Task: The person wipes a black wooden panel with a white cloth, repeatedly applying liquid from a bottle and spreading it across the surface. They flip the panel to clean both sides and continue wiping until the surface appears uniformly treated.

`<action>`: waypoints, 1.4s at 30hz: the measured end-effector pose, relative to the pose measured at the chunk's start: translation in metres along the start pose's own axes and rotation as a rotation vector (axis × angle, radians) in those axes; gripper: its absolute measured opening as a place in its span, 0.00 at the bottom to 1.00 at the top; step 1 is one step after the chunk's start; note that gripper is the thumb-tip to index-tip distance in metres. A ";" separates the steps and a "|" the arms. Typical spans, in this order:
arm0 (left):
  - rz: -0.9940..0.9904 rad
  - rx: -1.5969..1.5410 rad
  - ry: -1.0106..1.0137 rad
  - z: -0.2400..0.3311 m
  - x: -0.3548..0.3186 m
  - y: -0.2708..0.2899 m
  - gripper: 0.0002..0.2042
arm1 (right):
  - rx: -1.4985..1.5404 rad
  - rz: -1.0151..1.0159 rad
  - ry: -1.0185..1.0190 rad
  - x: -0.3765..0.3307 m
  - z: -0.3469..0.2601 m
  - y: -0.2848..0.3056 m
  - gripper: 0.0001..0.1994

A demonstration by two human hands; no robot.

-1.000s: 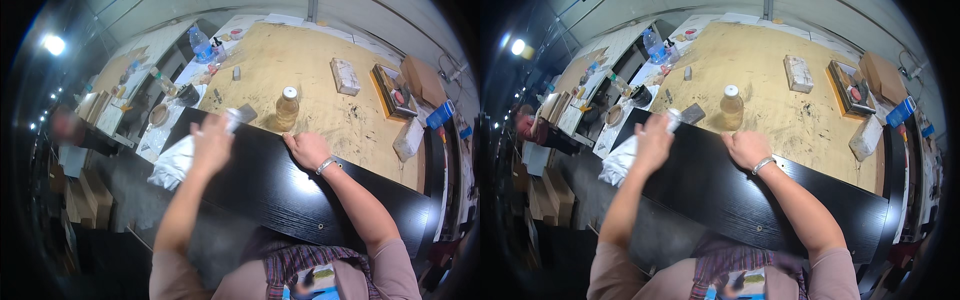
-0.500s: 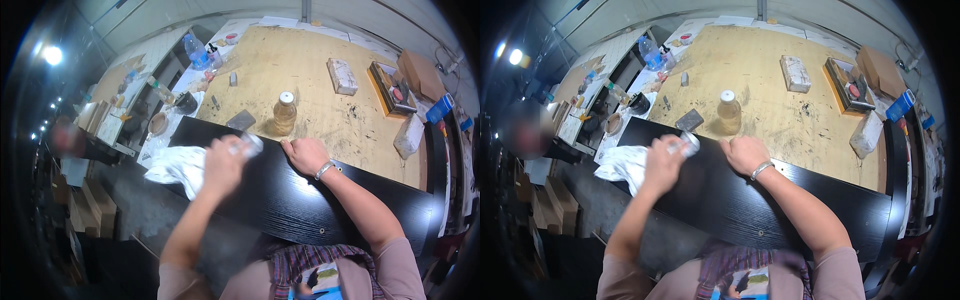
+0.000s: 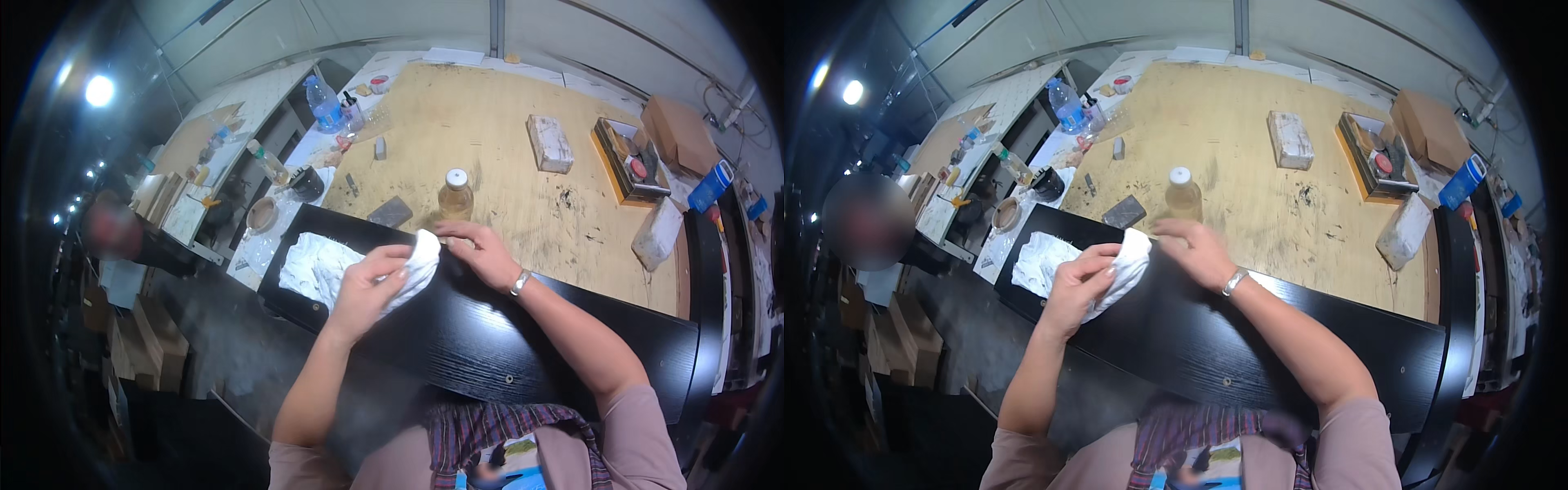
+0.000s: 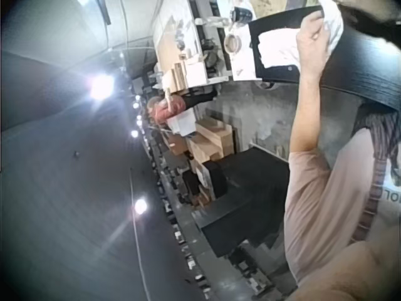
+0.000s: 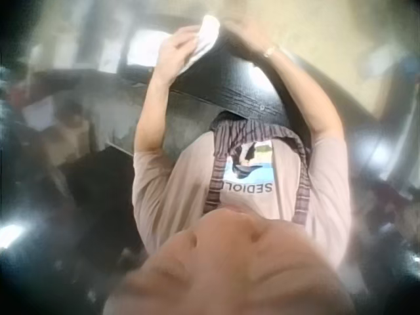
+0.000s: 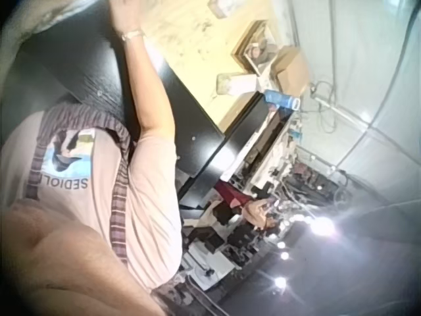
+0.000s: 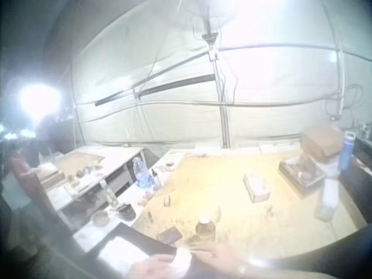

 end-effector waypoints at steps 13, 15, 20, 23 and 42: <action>0.101 -0.161 0.032 0.035 -0.037 0.041 0.14 | 0.998 -0.405 -0.017 0.009 -0.111 0.008 0.05; -0.009 -0.071 0.112 0.033 -0.044 0.032 0.18 | 0.840 -0.391 0.062 0.012 -0.117 0.006 0.05; 0.092 -0.317 -0.024 0.034 -0.057 0.048 0.14 | 0.601 -0.295 0.127 0.019 -0.118 0.008 0.03; 0.223 -0.455 -0.132 0.052 -0.071 0.071 0.15 | 0.536 -0.273 0.047 0.025 -0.096 0.016 0.03; 0.355 -0.892 0.057 0.005 -0.057 0.072 0.15 | -0.192 0.195 -0.142 0.133 0.063 -0.023 0.17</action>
Point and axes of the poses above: each hand's wrist, its own x-axis towards the middle knuckle, its own y-axis out of the back of the hand, z = x × y, the point moved 6 cm from there along x, towards the middle knuckle, and after that the axes turned 12 degrees about -x, right-handed, at the moved point
